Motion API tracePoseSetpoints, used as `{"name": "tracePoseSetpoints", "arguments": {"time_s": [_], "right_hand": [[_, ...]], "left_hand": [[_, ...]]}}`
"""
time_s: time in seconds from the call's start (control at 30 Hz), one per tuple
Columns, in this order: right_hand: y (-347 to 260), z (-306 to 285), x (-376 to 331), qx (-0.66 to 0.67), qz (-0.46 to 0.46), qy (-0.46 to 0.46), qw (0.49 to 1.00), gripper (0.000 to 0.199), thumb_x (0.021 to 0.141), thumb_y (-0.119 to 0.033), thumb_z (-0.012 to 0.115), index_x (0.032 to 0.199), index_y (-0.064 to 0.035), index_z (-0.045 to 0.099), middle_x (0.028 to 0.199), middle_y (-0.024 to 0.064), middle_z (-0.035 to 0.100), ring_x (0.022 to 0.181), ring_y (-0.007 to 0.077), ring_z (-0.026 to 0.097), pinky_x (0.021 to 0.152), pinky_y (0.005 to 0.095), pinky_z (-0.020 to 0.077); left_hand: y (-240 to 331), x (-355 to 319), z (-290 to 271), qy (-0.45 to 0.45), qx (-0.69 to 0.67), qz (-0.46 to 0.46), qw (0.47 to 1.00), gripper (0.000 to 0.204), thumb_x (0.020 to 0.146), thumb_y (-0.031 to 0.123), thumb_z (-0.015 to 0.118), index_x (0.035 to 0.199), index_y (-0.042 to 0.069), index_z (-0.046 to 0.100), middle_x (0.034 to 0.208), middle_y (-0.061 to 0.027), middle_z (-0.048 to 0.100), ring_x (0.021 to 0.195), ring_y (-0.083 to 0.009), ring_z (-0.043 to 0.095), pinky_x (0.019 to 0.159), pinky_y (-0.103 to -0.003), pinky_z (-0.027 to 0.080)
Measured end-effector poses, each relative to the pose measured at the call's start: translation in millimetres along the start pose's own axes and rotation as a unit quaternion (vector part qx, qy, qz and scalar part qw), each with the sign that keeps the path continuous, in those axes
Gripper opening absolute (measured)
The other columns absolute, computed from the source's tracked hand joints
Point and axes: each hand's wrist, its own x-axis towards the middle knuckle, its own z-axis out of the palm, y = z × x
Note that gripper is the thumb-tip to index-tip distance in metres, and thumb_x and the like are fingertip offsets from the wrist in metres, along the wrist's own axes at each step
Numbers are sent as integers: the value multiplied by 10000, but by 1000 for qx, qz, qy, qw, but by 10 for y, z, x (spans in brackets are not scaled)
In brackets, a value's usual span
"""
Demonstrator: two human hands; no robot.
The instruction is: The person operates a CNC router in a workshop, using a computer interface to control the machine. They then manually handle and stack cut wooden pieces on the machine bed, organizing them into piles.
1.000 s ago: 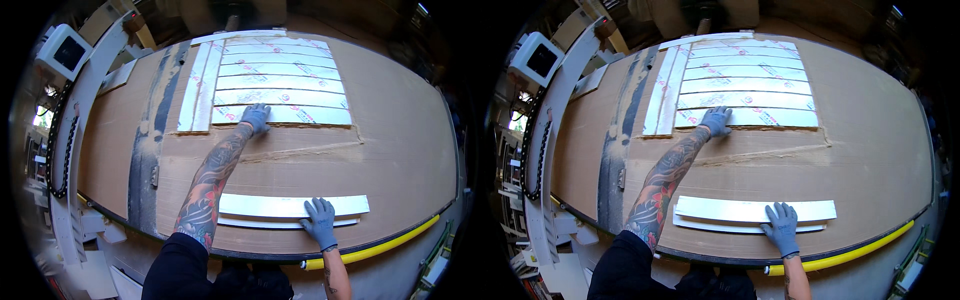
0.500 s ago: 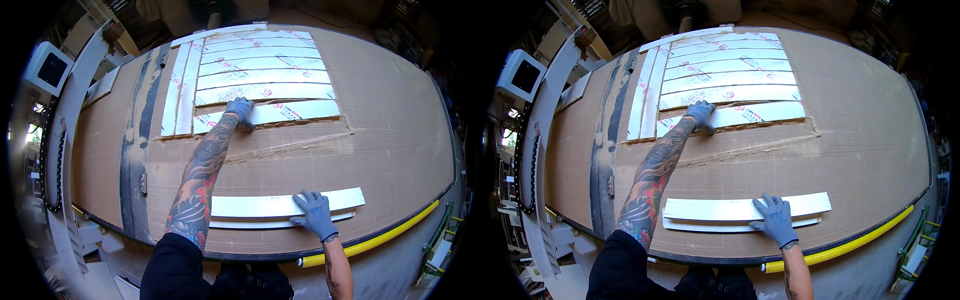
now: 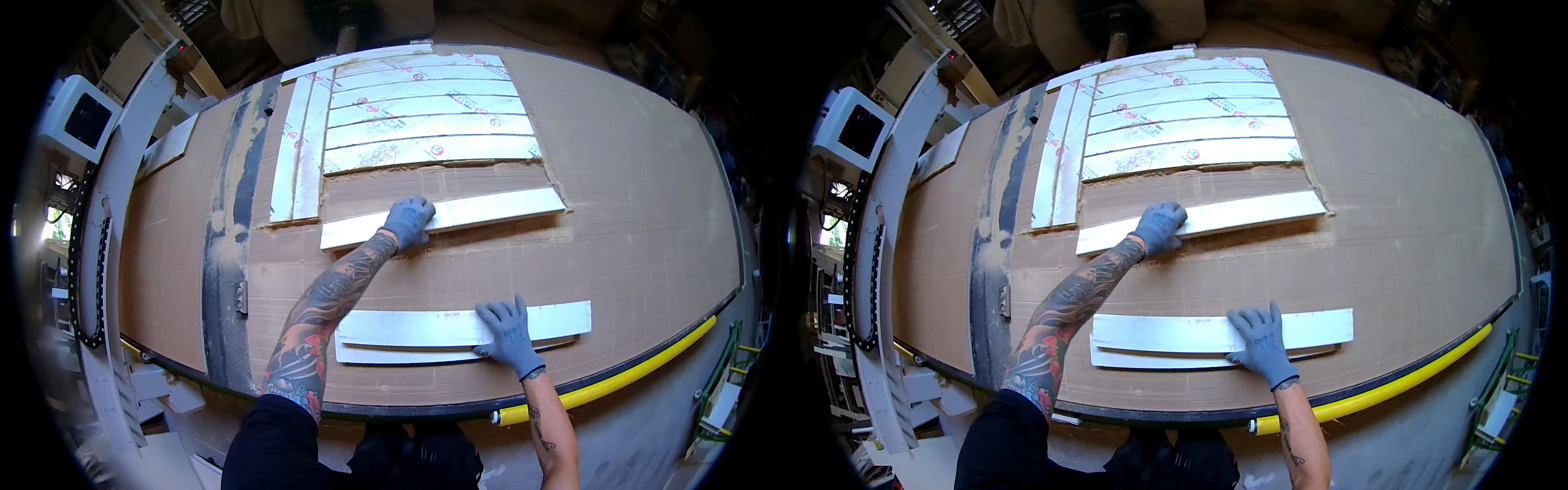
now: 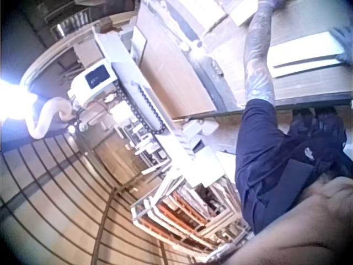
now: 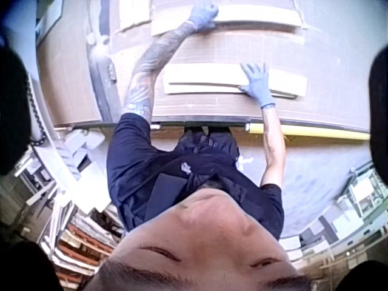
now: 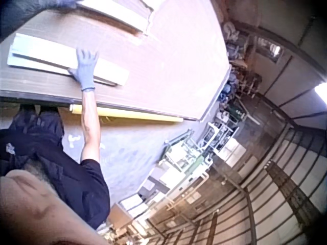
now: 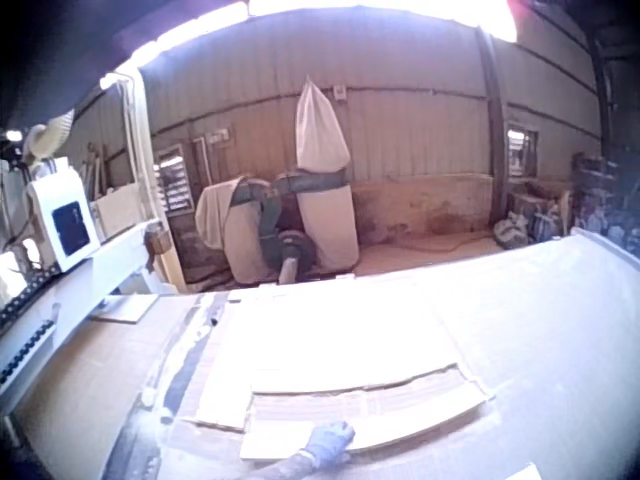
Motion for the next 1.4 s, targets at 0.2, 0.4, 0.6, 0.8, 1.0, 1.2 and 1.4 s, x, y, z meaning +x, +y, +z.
{"name": "tracePoseSetpoints", "arguments": {"time_s": [0.2,0.4,0.6,0.8,1.0,1.2,1.4], "right_hand": [[-161,78,-204,12,2,16,1000,888,542,-362,905,1341,-187,560,1253,63,556,1199,283,495,1154,614,228],[-237,186,-409,-7,-7,50,999,861,561,-369,892,1327,-149,566,1270,85,546,1243,296,474,1155,597,238],[-393,-4,-453,-13,-58,226,972,582,753,-370,784,1249,-133,590,1294,120,511,1259,328,447,1102,545,313],[-390,109,-83,-25,0,152,988,507,821,-339,717,1239,-85,582,1323,181,496,1271,375,430,1114,580,276],[-338,314,-2,-37,20,143,989,420,842,-328,683,1167,-71,614,1158,127,596,1149,324,516,1098,578,295],[-301,313,62,-23,48,134,989,398,840,-341,680,1137,-79,637,1089,106,614,1074,294,543,1089,565,312],[-190,322,127,-20,52,127,990,431,815,-348,699,1155,-90,641,1102,90,615,1094,281,546,1076,547,324]], "left_hand": [[20,-86,-13,-19,-14,-28,999,478,691,281,813,1110,129,640,1208,-129,581,1148,-332,554,981,-460,447],[394,-744,-12,21,-32,22,999,586,636,473,865,1055,133,639,1276,-149,534,1206,-371,488,975,-505,416],[917,-1698,36,10,-116,70,991,558,659,490,833,1017,114,631,1273,-187,532,1186,-380,497,970,-527,393],[1270,-2039,174,17,-124,139,982,557,708,529,775,1043,101,655,1279,-200,538,1188,-380,507,976,-507,395],[1061,-1825,250,22,-163,190,968,509,786,533,716,1007,82,636,1251,-196,547,1117,-389,534,950,-501,416],[-306,124,22,193,-105,56,974,340,760,313,739,984,78,636,1016,-144,627,939,-329,620,796,-443,501],[-1249,1222,-327,-30,54,-179,982,918,733,531,750,1486,127,415,1486,-171,419,1393,-346,378,1141,-456,332]]}}
